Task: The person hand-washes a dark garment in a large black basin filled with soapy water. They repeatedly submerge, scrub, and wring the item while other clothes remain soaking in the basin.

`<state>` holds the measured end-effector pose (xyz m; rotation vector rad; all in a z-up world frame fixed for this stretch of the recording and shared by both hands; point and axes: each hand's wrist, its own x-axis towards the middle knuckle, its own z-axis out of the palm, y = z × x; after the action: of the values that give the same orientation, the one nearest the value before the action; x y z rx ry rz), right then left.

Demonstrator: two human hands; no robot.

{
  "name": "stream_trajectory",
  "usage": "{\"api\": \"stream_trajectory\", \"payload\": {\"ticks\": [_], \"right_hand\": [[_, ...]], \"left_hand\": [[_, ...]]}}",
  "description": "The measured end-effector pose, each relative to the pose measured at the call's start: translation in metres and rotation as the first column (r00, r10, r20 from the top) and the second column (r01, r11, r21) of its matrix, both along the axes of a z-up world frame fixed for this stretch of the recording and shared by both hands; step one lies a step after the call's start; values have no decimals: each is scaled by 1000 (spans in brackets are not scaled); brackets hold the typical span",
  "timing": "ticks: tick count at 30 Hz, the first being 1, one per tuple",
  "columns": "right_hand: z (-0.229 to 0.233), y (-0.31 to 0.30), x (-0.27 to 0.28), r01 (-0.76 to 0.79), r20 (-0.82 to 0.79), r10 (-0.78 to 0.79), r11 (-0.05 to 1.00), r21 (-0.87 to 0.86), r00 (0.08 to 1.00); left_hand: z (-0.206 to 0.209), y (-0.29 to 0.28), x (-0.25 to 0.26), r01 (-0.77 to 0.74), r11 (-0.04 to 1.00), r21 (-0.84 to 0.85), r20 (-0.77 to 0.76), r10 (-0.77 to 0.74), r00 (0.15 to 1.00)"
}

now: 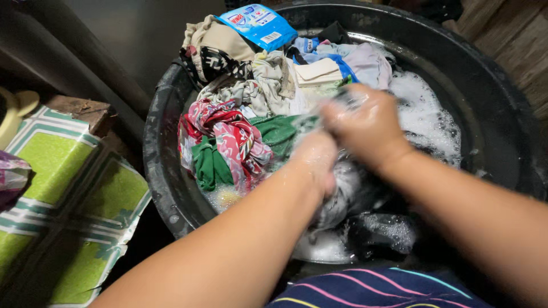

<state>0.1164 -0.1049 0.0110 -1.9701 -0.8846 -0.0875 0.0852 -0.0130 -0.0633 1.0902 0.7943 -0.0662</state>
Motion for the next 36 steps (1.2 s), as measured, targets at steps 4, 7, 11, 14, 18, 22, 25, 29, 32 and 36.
{"api": "stream_trajectory", "payload": {"ticks": [4,7,11,14,18,22,25,29,32,36], "right_hand": [[-21,-25,58,164,-2,-190,851,-499,982],[-11,-49,76,16,18,-3,670,-742,1000],[25,-57,60,-776,-616,521,577,-255,590],[33,-47,26,-597,-494,348,576,-558,797],[44,-32,5,-487,-567,252,816,-311,784],[61,-49,23,-293,-721,302,946,142,624],[67,-67,41,-222,-633,368,928,301,682],[75,-76,40,-141,-519,432,850,508,737],[90,-65,9,-93,-428,470,750,655,772],[93,-17,-51,-455,-581,452,877,153,677]], "left_hand": [[41,-8,-35,421,792,442,-96,-425,900],[61,0,-53,526,243,815,-265,-651,712],[71,36,-58,313,511,800,5,-529,849],[75,51,-60,-22,714,699,337,-302,892],[72,57,-84,202,733,650,251,-457,853],[53,52,-107,383,871,307,439,-486,756],[37,57,-104,342,896,285,377,-432,819],[21,78,-87,149,989,-11,353,-135,926],[9,79,-66,112,897,-428,527,147,837],[-13,40,-24,183,893,-411,625,129,770]]}}
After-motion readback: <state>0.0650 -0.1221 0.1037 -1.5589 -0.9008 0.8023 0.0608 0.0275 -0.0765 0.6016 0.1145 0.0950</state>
